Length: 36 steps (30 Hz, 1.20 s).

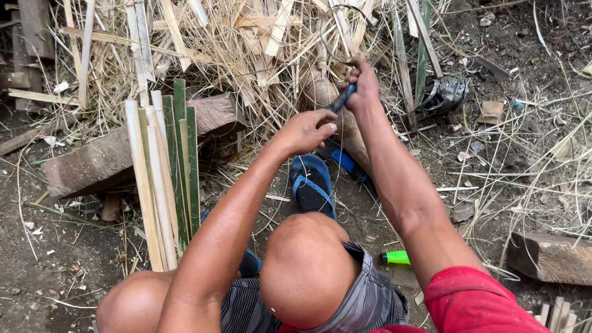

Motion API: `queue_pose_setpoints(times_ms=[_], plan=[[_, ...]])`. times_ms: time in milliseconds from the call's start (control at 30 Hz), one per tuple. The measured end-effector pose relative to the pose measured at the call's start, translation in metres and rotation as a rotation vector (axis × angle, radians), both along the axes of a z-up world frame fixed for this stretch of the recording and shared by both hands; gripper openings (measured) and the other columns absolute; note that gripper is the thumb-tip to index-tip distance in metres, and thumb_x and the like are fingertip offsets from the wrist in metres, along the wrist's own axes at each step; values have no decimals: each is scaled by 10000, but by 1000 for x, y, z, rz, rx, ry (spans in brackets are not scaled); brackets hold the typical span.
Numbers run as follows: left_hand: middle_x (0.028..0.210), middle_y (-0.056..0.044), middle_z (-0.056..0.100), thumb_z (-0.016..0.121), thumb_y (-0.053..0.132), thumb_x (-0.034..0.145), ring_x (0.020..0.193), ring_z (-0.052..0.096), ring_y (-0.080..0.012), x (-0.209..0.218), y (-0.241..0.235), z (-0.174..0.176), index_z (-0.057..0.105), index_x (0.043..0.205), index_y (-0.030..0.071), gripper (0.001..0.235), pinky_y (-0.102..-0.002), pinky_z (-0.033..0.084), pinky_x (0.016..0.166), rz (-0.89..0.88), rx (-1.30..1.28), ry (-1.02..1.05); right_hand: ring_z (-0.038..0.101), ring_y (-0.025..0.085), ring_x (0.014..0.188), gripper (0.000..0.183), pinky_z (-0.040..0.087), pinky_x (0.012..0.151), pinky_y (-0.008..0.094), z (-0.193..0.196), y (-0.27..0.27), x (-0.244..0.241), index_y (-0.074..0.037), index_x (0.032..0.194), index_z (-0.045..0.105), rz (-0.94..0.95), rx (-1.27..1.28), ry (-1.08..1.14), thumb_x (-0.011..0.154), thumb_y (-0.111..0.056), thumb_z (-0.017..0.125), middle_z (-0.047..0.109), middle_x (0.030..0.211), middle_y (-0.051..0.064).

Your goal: The person splits long green bamboo stalks into thin strips using a machete and a wooden block as a guide. After splitting, the person gathers the strips and ties them together with a rubber band.

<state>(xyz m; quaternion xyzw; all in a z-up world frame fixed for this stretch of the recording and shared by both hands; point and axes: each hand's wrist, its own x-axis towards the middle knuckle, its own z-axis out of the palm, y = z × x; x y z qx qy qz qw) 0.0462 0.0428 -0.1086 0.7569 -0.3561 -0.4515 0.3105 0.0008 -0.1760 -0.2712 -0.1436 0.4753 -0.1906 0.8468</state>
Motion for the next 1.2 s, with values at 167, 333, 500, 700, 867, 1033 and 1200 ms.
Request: queue_pose_setpoints(times_ms=[167, 333, 500, 700, 867, 1033, 1200], plan=[[973, -142, 765, 632, 362, 968, 758, 627, -146, -10, 19, -28, 651, 1386, 96, 496, -313, 511, 643, 207, -13, 476, 438, 51, 527, 71, 414, 513, 231, 23, 19, -40, -114, 964, 568, -122, 41, -301, 1021, -118, 611, 503, 660, -70], [1044, -107, 763, 606, 512, 1030, 747, 678, -144, -13, 29, -18, 699, 1170, -30, 567, -283, 573, 666, 131, 48, 400, 434, 45, 497, 80, 416, 488, 224, 105, 13, -127, -94, 942, 587, -45, 34, -361, 1006, -141, 590, 488, 626, -75], [1127, 38, 696, 566, 493, 982, 831, 717, -128, -31, -13, 17, 570, 1326, 180, 465, -282, 577, 693, 276, -251, 663, 438, 34, 496, 135, 370, 461, 198, 153, 59, -157, -105, 960, 586, 198, -141, -242, 1046, -196, 636, 527, 650, -58], [946, -67, 747, 420, 412, 1060, 756, 729, -146, 11, 0, 88, 545, 1220, 129, 348, -275, 612, 639, 578, -544, 546, 474, 54, 503, 485, 384, 453, 242, 115, 100, -210, -99, 1157, 614, 522, -1045, 45, 981, -547, 558, 522, 642, -49], [778, -38, 654, 410, 317, 1131, 582, 584, -123, 22, 32, 127, 525, 1145, 104, 243, -250, 468, 484, 919, -815, 653, 497, 70, 606, 609, 408, 514, 251, 72, 114, -275, -77, 1024, 632, 855, -1020, 32, 969, -675, 530, 535, 745, -40], [704, 8, 543, 427, 300, 1147, 537, 462, -93, -3, 54, 134, 548, 1129, 105, 231, -226, 390, 452, 761, -754, 649, 497, 99, 631, 392, 445, 548, 268, 61, 119, -262, -74, 968, 599, 1058, -771, 236, 1007, -461, 550, 522, 740, 3], [820, -30, 636, 414, 312, 1143, 687, 619, -122, -6, 74, 140, 528, 1121, 110, 233, -263, 523, 569, 743, -798, 466, 572, 100, 740, 263, 509, 674, 263, 91, 104, -202, -87, 1093, 513, 859, -838, -176, 1029, -336, 571, 596, 805, -4]])
